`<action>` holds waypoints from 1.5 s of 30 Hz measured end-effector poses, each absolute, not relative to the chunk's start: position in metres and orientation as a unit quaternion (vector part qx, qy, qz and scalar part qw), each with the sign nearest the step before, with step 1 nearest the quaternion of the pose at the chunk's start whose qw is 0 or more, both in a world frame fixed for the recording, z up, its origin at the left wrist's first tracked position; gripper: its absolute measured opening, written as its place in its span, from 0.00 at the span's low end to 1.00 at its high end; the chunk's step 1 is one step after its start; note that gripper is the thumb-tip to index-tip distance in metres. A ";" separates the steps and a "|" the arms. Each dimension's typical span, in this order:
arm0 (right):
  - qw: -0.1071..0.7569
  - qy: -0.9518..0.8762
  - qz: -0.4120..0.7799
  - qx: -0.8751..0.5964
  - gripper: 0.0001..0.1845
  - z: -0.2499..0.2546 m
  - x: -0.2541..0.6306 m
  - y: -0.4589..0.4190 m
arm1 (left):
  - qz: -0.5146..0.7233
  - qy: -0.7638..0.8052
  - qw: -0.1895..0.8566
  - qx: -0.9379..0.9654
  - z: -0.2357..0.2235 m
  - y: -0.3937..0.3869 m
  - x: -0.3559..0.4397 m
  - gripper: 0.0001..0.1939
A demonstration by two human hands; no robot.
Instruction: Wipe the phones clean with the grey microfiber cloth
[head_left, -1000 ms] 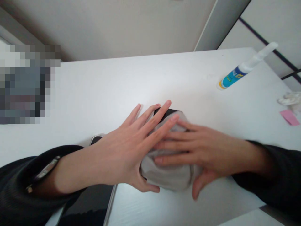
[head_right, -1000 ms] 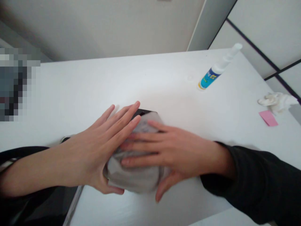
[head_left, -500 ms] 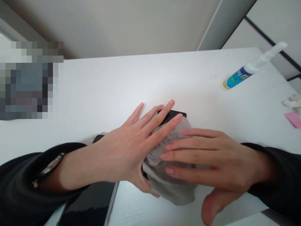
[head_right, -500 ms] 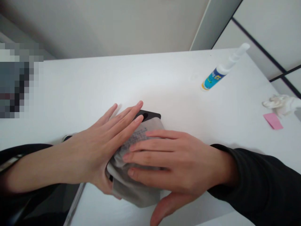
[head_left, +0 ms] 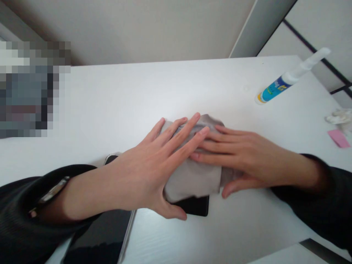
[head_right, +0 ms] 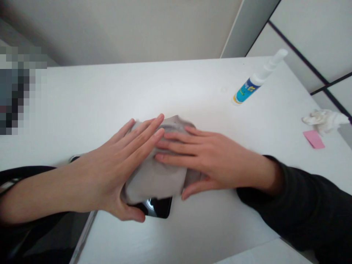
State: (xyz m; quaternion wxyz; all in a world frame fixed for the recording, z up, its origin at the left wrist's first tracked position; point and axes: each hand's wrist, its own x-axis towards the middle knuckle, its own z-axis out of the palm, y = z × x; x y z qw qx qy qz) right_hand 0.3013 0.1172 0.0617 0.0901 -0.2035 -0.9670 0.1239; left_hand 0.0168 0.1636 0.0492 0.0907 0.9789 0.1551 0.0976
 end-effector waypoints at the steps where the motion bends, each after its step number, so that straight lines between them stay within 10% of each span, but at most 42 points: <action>1: 0.093 -0.964 0.112 -0.223 0.42 0.063 0.303 0.119 | 0.097 0.158 0.096 0.978 0.049 0.164 0.017 0.77; 32: 0.085 -0.957 0.095 -0.261 0.46 0.057 0.329 0.147 | 0.096 0.156 0.101 0.978 0.047 0.162 0.016 0.82; 45: 0.086 -0.963 0.157 -0.203 0.29 0.058 0.304 0.121 | 0.082 0.158 0.092 0.980 0.045 0.165 0.013 0.76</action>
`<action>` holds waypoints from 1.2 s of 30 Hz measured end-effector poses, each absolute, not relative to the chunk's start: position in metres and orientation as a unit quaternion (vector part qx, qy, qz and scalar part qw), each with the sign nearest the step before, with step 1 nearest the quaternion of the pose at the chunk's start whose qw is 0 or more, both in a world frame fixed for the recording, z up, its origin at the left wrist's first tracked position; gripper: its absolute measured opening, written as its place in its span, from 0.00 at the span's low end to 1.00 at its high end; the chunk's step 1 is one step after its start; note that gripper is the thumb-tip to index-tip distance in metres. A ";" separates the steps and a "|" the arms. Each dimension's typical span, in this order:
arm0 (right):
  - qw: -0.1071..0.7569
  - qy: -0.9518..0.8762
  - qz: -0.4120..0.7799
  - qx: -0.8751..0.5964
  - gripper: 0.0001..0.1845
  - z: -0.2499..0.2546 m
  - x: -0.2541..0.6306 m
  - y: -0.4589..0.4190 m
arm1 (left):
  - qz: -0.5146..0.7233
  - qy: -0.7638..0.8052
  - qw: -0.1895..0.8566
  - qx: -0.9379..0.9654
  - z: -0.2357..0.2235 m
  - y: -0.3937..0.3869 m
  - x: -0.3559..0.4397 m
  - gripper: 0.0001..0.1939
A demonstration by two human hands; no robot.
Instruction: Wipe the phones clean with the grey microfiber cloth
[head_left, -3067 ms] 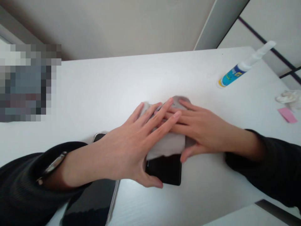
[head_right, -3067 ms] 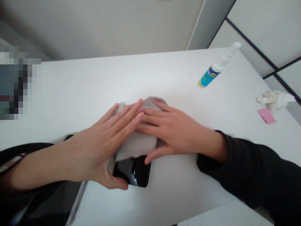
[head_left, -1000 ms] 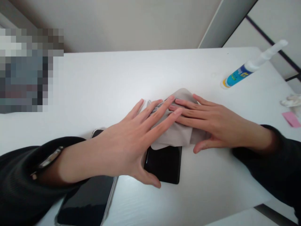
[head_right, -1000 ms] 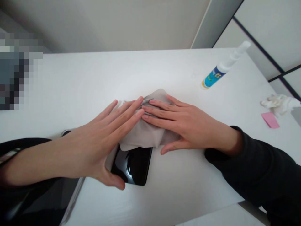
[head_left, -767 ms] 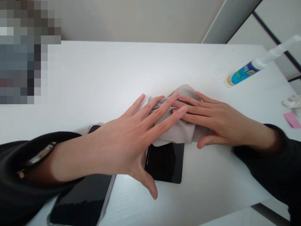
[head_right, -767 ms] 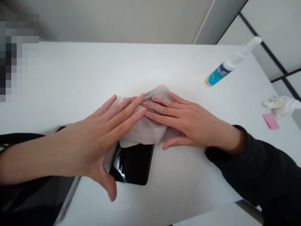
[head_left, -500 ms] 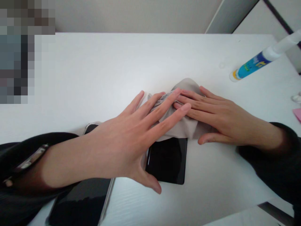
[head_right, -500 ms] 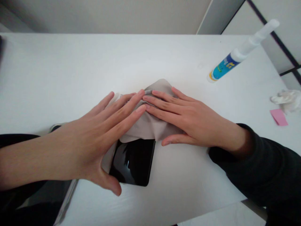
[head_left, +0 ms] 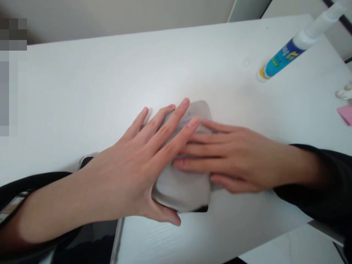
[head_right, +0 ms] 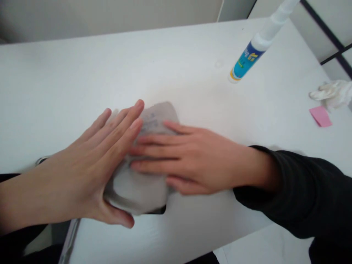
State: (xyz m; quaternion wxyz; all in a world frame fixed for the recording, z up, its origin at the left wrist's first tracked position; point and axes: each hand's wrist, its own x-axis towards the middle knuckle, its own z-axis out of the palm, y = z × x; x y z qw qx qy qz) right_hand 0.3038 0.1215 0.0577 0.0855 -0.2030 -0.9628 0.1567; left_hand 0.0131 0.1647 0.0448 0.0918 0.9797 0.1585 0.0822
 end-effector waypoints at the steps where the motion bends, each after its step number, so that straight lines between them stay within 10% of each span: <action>1: 0.091 -0.959 0.128 -0.235 0.29 0.057 0.308 0.125 | 0.084 0.160 0.096 0.979 0.045 0.165 0.014 0.77; 19: 0.099 -0.969 0.176 -0.144 0.32 0.056 0.287 0.111 | 0.090 0.155 0.107 0.978 0.044 0.166 0.013 0.76; 26: 0.085 -0.958 0.148 -0.232 0.54 0.056 0.285 0.112 | 0.085 0.161 0.091 0.979 0.046 0.165 0.014 0.79; 36: 0.112 -0.962 0.143 -0.204 0.55 0.054 0.282 0.118 | 0.067 0.152 0.090 0.982 0.051 0.164 0.016 0.81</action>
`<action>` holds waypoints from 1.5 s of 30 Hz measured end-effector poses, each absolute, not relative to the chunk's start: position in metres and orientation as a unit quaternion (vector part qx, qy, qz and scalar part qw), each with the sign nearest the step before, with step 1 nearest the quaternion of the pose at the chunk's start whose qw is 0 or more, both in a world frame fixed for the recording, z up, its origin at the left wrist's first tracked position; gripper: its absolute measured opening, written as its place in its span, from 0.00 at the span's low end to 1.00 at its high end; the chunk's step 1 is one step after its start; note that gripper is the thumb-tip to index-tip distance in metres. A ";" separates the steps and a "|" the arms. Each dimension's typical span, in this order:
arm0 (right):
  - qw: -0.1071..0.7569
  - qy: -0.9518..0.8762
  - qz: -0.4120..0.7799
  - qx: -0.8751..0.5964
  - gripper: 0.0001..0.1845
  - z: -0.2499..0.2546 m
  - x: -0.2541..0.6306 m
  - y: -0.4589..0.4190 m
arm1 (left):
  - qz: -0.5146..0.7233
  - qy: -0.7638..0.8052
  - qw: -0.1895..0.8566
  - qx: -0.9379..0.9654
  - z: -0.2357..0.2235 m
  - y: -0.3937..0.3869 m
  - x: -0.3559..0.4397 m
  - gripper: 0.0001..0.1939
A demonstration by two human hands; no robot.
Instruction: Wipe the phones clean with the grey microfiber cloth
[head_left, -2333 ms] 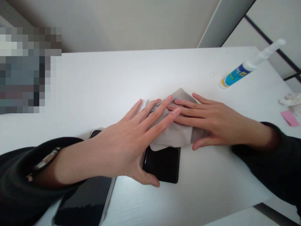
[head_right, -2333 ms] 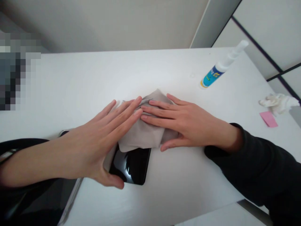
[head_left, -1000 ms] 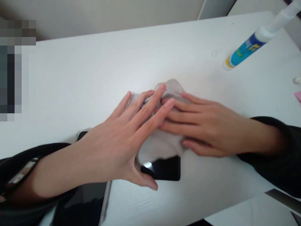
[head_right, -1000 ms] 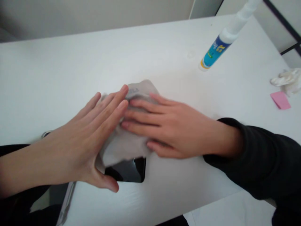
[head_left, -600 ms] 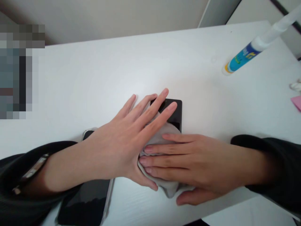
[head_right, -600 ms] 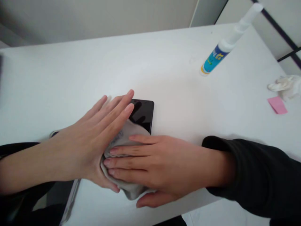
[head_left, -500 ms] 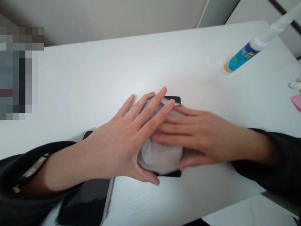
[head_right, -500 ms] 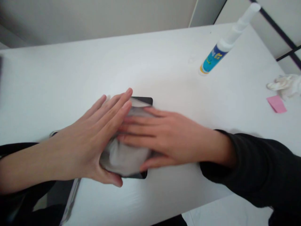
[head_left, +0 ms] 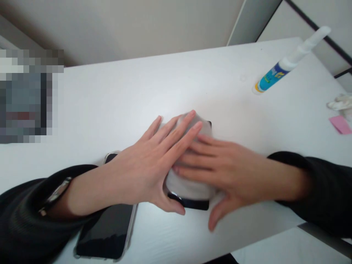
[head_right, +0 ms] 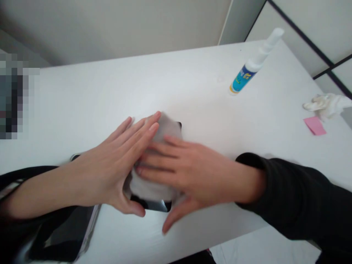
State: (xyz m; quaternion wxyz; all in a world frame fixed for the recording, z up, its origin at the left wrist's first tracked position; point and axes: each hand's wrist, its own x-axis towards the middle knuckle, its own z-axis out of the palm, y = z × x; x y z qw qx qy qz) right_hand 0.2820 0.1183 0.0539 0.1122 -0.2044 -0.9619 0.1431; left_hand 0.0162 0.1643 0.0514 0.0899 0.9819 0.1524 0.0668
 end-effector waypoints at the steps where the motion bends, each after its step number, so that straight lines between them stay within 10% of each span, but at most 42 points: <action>1: 0.106 -0.964 0.167 -0.175 0.54 0.054 0.281 0.117 | 0.066 0.151 0.091 0.982 0.051 0.164 0.016 0.80; 24: 0.098 -0.966 0.157 -0.181 0.45 0.059 0.304 0.123 | 0.080 0.162 0.114 0.977 0.051 0.164 0.018 0.79; 33: 0.062 -0.975 0.121 -0.175 0.48 0.061 0.305 0.124 | 0.083 0.158 0.124 0.976 0.051 0.164 0.019 0.76; 37: 0.057 -0.970 0.086 -0.220 0.64 0.056 0.299 0.119 | 0.075 0.165 0.117 0.976 0.051 0.164 0.018 0.79; 45: 0.066 -0.964 0.064 -0.249 0.58 0.058 0.300 0.115 | 0.080 0.170 0.123 0.975 0.050 0.164 0.018 0.76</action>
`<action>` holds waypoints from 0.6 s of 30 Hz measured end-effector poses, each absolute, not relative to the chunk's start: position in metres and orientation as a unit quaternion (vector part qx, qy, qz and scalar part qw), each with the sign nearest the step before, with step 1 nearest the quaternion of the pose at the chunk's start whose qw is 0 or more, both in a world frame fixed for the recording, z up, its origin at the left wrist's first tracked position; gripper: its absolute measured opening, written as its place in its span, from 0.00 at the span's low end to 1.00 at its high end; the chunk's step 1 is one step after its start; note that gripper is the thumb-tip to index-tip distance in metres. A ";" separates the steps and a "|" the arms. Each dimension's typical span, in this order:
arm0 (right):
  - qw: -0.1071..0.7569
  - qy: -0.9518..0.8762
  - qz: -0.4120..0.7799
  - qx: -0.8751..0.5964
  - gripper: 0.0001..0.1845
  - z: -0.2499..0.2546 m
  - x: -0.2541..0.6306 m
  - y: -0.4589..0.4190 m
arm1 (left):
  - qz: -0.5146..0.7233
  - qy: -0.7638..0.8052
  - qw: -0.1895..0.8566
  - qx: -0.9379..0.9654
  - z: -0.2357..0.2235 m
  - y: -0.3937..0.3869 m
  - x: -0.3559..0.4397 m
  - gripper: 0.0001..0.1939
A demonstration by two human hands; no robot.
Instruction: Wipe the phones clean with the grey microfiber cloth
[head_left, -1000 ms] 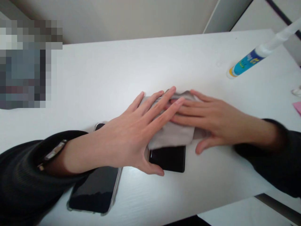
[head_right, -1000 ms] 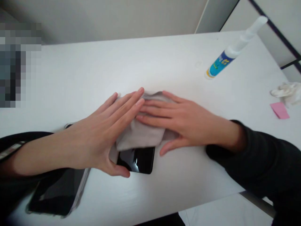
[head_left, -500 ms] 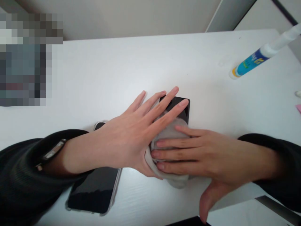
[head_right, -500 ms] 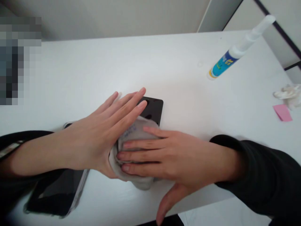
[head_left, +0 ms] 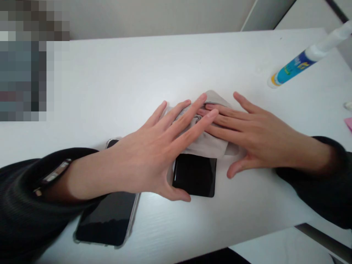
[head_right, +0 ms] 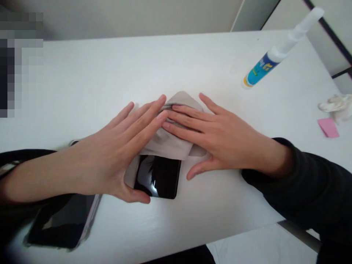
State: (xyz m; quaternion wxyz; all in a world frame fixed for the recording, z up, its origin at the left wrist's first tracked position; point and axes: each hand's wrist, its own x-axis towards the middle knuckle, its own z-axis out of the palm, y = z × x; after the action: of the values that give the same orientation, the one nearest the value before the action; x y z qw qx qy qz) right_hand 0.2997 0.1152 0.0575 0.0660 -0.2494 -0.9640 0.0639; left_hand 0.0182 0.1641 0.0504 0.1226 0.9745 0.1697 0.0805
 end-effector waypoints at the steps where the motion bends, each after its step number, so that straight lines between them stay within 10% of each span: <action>1: 0.056 -0.966 0.069 -0.242 0.62 0.059 0.299 0.113 | 0.080 0.167 0.119 0.975 0.050 0.164 0.018 0.76; 12: 0.055 -0.972 0.083 -0.211 0.72 0.056 0.292 0.107 | 0.080 0.173 0.113 0.975 0.050 0.165 0.017 0.76; 18: 0.080 -0.953 0.103 -0.272 0.61 0.058 0.301 0.114 | 0.084 0.185 0.140 0.969 0.050 0.165 0.018 0.72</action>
State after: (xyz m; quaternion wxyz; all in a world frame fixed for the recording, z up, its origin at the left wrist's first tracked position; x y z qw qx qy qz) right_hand 0.3006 0.1143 0.0581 0.0798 -0.2723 -0.9534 0.1029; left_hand 0.0183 0.1654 0.0502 0.1397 0.9691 0.1854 0.0838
